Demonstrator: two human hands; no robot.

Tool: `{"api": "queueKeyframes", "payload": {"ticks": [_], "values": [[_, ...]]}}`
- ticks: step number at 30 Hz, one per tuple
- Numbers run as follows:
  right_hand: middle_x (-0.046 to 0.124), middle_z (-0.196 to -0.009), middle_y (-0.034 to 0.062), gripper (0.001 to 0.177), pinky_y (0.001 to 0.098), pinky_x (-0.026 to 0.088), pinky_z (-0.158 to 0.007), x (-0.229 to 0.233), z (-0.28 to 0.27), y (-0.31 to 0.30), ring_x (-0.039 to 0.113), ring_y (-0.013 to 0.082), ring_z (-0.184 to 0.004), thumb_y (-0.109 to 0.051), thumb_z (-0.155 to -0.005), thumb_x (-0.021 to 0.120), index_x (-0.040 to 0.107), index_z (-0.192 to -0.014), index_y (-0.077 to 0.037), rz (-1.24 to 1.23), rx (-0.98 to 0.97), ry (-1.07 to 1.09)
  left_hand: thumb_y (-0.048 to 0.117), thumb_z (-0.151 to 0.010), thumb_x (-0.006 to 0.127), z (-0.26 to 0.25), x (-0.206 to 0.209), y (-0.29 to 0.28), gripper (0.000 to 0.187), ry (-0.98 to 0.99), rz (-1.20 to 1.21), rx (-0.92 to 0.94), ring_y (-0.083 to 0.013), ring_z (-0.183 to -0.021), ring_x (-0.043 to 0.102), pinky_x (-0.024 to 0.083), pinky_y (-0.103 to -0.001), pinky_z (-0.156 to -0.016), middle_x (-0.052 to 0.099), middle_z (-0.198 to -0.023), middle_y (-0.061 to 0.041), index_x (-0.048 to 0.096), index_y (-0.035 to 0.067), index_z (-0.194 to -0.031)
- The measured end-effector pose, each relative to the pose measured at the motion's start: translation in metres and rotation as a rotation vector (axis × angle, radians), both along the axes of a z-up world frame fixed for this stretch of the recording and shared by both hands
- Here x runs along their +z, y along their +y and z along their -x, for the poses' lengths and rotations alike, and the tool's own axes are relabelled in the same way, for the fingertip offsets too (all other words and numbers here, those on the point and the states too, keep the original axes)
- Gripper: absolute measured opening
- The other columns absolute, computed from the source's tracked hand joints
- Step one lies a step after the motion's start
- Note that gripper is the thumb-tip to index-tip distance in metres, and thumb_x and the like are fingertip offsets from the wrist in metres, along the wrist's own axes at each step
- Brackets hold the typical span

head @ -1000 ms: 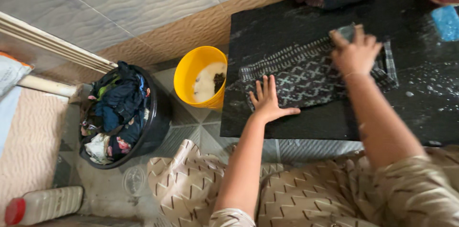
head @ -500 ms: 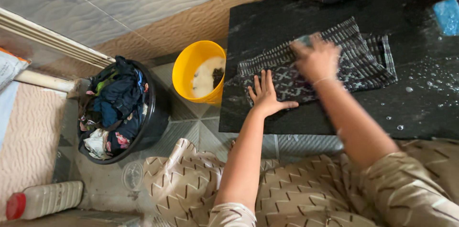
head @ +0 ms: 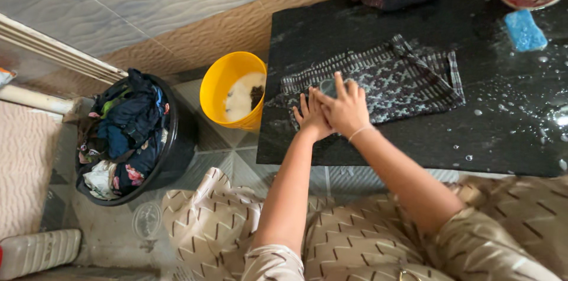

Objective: The person washes a patterned garment by hand on a black surface using a sponge and soapy water, then rinses a container in a yellow bucket.

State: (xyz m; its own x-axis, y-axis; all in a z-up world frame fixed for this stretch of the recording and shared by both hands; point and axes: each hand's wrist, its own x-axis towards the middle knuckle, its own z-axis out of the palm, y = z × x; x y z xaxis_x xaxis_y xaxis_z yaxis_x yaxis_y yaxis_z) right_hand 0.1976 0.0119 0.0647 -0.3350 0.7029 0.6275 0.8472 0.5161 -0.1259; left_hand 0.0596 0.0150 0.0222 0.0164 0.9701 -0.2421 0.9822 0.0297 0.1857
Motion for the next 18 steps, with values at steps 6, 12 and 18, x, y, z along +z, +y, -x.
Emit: {"api": "queueKeyframes", "payload": {"ticks": [6, 12, 18], "values": [[0.051, -0.155, 0.0231, 0.053, 0.0586, 0.043, -0.096, -0.017, -0.121, 0.046, 0.054, 0.0465, -0.12, -0.027, -0.09, 0.073, 0.068, -0.141, -0.042, 0.178, -0.401, -0.016, 0.079, -0.053, 0.085, -0.002, 0.015, -0.015, 0.159, -0.16, -0.034, 0.038, -0.0405, -0.157, -0.011, -0.005, -0.066, -0.12, -0.008, -0.172, -0.016, -0.008, 0.011, -0.163], [0.049, -0.156, 0.0239, 0.057, 0.0596, 0.038, -0.104, -0.033, -0.223, 0.093, 0.044, 0.0508, -0.13, -0.028, -0.093, 0.076, 0.065, -0.147, -0.042, 0.269, -0.423, 0.263, 0.078, -0.051, 0.086, -0.006, 0.023, -0.017, 0.16, -0.173, -0.051, 0.036, -0.0411, -0.157, -0.01, -0.004, -0.067, -0.12, -0.007, -0.172, -0.016, -0.008, 0.011, -0.163], [0.031, -0.167, 0.0272, 0.06, 0.0627, 0.027, -0.122, -0.057, -0.308, 0.123, 0.035, 0.0496, -0.148, -0.022, -0.1, 0.069, 0.057, -0.157, -0.032, -0.112, -0.584, 0.311, 0.077, -0.052, 0.087, -0.004, 0.021, -0.012, 0.159, -0.172, -0.042, 0.036, -0.0423, -0.157, -0.01, -0.004, -0.068, -0.12, -0.007, -0.172, -0.017, -0.007, 0.012, -0.163]]}}
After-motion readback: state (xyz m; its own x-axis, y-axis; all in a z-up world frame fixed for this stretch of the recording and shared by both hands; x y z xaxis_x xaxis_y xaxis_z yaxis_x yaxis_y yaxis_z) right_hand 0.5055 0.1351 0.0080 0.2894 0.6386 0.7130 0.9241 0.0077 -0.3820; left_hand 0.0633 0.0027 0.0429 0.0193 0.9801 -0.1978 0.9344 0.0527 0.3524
